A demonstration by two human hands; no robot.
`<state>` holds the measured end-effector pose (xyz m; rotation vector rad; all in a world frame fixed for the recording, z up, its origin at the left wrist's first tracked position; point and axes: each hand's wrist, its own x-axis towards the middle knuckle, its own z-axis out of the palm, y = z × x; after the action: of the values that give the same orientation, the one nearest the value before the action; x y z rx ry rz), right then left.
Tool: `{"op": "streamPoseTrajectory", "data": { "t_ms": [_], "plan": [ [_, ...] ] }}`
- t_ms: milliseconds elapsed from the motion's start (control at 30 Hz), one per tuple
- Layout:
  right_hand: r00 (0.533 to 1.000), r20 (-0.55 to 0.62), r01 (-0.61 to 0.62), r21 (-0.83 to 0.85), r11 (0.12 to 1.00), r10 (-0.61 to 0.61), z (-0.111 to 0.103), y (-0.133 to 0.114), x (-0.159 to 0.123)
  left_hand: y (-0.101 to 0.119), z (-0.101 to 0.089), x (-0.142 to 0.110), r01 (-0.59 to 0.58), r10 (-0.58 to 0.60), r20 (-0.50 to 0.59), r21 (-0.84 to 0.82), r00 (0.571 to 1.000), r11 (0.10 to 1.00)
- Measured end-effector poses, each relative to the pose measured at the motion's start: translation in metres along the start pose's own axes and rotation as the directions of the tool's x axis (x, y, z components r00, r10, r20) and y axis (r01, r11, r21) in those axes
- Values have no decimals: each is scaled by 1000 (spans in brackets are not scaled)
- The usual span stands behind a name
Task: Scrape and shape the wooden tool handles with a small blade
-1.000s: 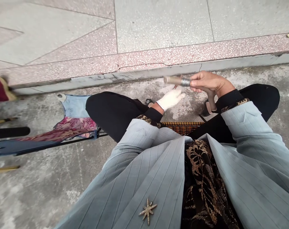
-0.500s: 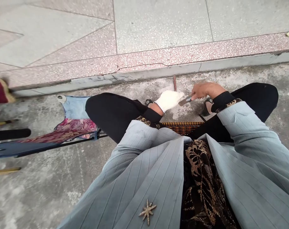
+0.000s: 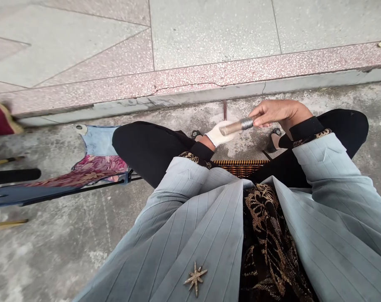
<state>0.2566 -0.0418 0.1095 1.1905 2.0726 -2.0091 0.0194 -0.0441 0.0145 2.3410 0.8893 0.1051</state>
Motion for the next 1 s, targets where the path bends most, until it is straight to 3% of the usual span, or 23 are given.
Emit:
{"op": "streamPoseTrajectory", "data": {
  "t_ms": [67,133,200,267,333,467,567,733,1000],
  "plan": [
    [982,-188,31,53,998,-20,1,0,-2,6,0,0,-5,2,49,53,999,999],
    [927,-373,-7,86,996,39,2,2,1,11,-3,-1,-1,-16,125,134,992,991],
    [850,-503,-137,73,988,155,3,5,8,14,-6,-2,6,-44,178,208,983,978],
    [783,-560,-340,-20,940,271,4,7,18,15,-6,-3,3,-53,183,264,982,965],
    [755,-565,-513,-190,837,334,6,8,27,14,-4,-4,-15,-43,169,329,985,944],
    [778,-490,-615,-463,638,394,13,9,41,14,-4,-7,-50,-19,151,443,988,895],
    [812,-373,-583,-555,593,449,18,10,44,16,-8,-8,-61,-15,152,482,988,874],
    [864,-121,-472,-532,703,489,20,12,41,15,-13,-6,-101,30,152,485,988,869],
    [907,156,-344,-260,902,391,17,9,30,2,-14,-5,-131,89,121,405,989,905]
  ]
}}
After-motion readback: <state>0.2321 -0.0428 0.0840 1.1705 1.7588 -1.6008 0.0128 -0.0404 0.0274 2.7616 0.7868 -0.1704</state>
